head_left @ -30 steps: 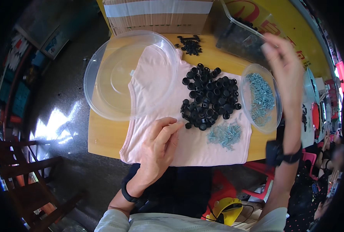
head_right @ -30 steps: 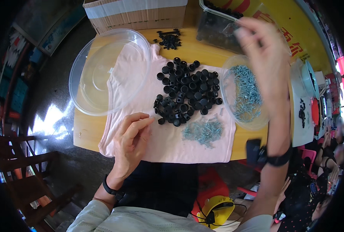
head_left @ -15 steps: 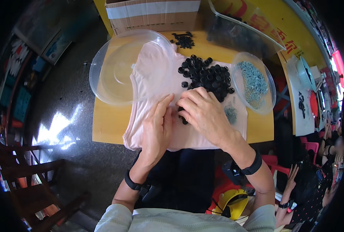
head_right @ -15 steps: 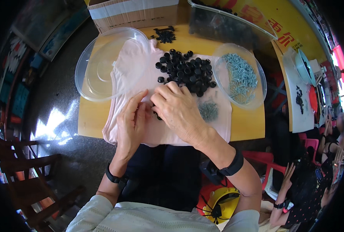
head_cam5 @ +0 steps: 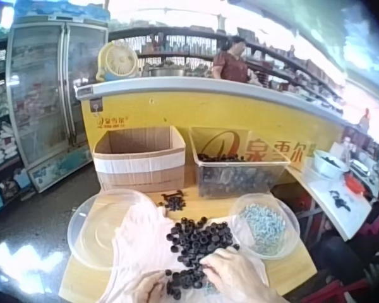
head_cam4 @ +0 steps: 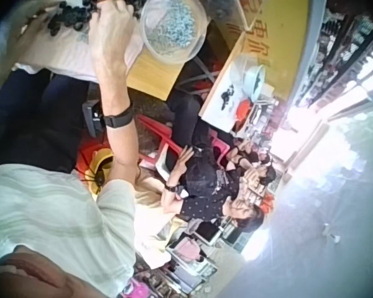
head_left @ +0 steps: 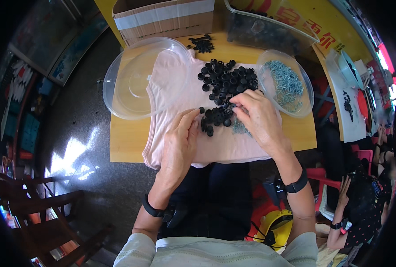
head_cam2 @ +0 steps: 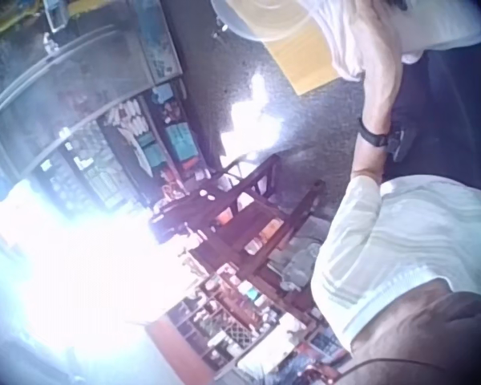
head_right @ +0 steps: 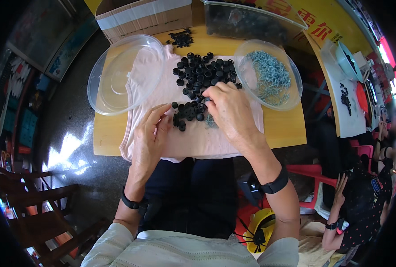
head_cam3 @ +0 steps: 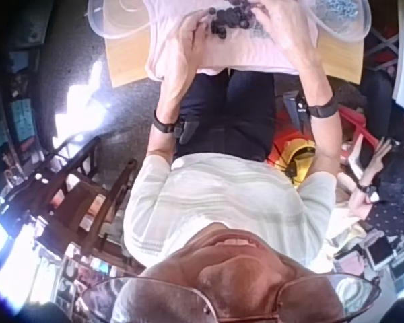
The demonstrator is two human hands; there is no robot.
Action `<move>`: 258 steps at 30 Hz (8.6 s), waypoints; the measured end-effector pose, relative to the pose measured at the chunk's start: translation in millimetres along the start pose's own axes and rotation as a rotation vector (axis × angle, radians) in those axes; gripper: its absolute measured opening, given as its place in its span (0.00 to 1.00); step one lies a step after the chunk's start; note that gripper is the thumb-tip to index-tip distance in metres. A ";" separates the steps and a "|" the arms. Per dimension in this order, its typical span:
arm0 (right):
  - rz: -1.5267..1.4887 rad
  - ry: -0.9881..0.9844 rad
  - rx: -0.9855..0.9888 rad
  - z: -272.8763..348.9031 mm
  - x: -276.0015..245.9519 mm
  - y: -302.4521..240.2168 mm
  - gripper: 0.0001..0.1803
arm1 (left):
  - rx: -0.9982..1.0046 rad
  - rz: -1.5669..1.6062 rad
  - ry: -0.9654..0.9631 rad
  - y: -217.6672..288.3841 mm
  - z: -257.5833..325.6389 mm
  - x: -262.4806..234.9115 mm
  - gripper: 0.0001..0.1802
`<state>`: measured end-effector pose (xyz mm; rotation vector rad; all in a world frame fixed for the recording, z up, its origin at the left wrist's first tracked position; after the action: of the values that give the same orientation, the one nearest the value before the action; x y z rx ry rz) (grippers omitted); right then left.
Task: Assembling plastic parts by inserting a metal pin and blue washer into a black plastic housing.
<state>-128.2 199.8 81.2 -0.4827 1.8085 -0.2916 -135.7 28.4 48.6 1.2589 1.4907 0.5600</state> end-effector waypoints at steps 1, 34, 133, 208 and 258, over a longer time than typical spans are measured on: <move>0.025 0.011 -0.025 -0.5 -0.3 -5.1 0.07 | -0.002 -0.006 -0.002 7.1 -1.1 -2.7 0.12; 0.084 0.074 0.010 -3.7 27.8 5.7 0.04 | 0.201 -0.351 -0.199 8.4 -50.1 44.9 0.10; -1.466 0.036 0.665 123.2 28.6 30.0 0.12 | -0.172 0.329 -0.373 38.6 21.1 51.7 0.05; -1.051 0.077 0.536 115.9 29.2 36.6 0.09 | -0.004 -0.443 -0.360 14.5 -34.6 25.2 0.12; -1.088 0.268 0.133 145.4 -13.9 -83.0 0.13 | -0.116 0.899 -0.233 49.3 86.1 -16.2 0.14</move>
<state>28.7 140.0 87.6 -1.3554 1.5966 -1.2525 -39.3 7.6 68.5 1.8074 0.6277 1.0144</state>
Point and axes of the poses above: each hand's wrist, its own z-axis away from the middle knuckle, its own x-axis out of the palm, y = z × x, the point moved 9 cm from there along -z, towards the middle knuckle, and after that the axes turned 3 degrees about z, right-handed, at the moved point
